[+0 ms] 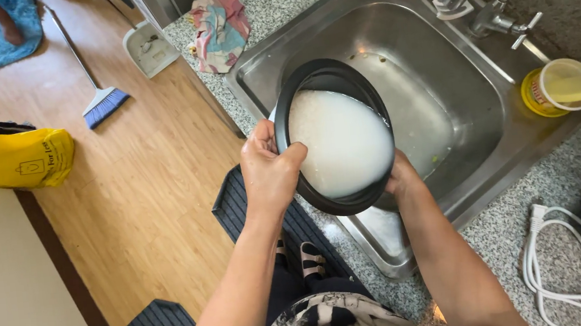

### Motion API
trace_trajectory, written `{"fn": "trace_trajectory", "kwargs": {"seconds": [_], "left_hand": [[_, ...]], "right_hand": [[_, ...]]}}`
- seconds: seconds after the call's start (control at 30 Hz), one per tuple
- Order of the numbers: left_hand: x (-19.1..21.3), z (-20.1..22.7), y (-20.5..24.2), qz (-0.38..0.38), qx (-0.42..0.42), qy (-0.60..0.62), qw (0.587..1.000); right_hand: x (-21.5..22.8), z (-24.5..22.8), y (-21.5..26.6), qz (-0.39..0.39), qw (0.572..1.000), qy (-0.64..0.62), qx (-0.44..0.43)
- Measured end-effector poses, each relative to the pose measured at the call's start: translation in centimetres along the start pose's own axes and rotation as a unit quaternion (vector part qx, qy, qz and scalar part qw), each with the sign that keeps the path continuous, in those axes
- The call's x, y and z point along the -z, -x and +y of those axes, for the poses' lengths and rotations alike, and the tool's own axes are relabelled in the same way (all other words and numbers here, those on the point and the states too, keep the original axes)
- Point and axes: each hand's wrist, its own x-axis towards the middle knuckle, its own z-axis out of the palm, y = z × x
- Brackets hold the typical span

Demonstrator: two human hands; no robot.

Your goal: Washing uncooked rice in a rice cooker pot at a kitchen sink.

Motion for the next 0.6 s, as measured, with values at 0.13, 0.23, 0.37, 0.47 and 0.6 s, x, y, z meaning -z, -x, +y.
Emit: {"fn": "trace_trajectory", "kwargs": {"seconds": [0.13, 0.23, 0.37, 0.47, 0.6], "left_hand": [[0.2, 0.0, 0.1, 0.022, -0.005, -0.040, 0.999], [0.1, -0.2, 0.0, 0.003, 0.009, 0.040, 0.999], [0.3, -1.1, -0.3, -0.003, 0.003, 0.020, 1.000], [0.1, 0.1, -0.2, -0.001, 0.010, -0.001, 1.000], [-0.1, 1.1, -0.2, -0.006, 0.012, -0.012, 1.000]], "right_hand": [[0.6, 0.7, -0.3, -0.018, 1.000, 0.002, 0.009], [0.0, 0.3, 0.3, -0.028, 1.000, 0.002, -0.002], [-0.5, -0.4, 1.2, 0.016, 1.000, 0.013, 0.006], [-1.8, -1.4, 2.6, 0.038, 0.999, 0.033, 0.018], [-2.9, -2.3, 3.4, 0.053, 0.996, 0.073, 0.009]]}}
